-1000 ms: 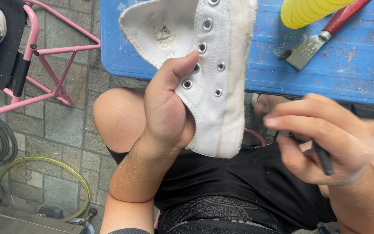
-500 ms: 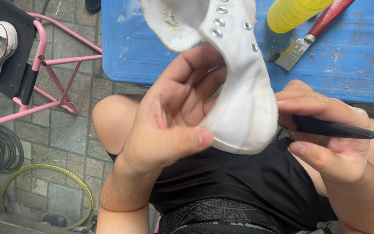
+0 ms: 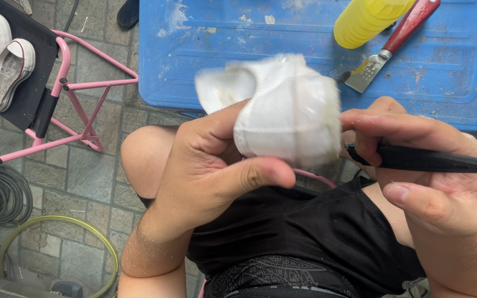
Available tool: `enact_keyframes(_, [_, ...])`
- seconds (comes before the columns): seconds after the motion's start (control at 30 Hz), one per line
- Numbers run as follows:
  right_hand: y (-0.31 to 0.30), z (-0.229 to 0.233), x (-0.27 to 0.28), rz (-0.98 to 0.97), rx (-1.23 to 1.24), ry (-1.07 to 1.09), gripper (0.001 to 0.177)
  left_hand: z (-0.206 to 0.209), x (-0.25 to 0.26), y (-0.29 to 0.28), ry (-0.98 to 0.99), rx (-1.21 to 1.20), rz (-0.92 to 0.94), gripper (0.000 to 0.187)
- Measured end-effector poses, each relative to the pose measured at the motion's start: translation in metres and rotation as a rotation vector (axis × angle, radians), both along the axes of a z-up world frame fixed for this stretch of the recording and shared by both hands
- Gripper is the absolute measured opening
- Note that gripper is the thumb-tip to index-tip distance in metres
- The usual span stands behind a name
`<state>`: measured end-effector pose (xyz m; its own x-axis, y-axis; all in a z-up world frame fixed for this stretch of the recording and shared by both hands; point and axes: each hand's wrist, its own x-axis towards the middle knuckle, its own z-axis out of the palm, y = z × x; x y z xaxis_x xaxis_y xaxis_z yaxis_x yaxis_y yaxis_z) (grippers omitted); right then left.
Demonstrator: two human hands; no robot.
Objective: The person applies adhesive from a yellow bottle to the edge of a white canvas shoe, uses a black brush to spread the adhesive, and presses the fabric down against the sole.
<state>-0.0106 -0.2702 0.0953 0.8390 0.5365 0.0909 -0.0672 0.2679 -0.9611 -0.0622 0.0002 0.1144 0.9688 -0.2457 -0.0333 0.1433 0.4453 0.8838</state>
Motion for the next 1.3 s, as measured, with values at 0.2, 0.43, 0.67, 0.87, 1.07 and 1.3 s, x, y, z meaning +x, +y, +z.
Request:
enact_keyframes(0.2, [-0.007, -0.011, 0.007, 0.022, 0.053, -0.055, 0.038, -0.012, -0.001, -0.001, -0.027, 0.039, 0.124, 0.039])
enact_keyframes(0.43, [-0.026, -0.066, 0.046, -0.214, 0.266, 0.302, 0.041, -0.04, 0.026, 0.02, 0.14, -0.147, 0.208, 0.036])
enact_keyframes(0.67, [0.002, -0.099, 0.087, -0.221, 0.377, 0.943, 0.08, -0.087, 0.044, 0.026, 0.217, -0.431, 0.07, 0.027])
enact_keyframes(0.87, [0.024, -0.107, 0.1, -0.155, 0.714, 1.057, 0.092, -0.109, 0.05, 0.022, 0.258, -0.421, 0.136, 0.024])
enact_keyframes(1.07, [0.027, -0.128, 0.119, -0.14, 0.821, 1.143, 0.093, -0.112, 0.054, 0.021, 0.335, -0.363, 0.172, 0.029])
enact_keyframes(1.3, [0.03, -0.131, 0.132, -0.28, 1.084, 1.311, 0.079, -0.108, 0.046, 0.02, 0.271, -0.128, 0.199, 0.03])
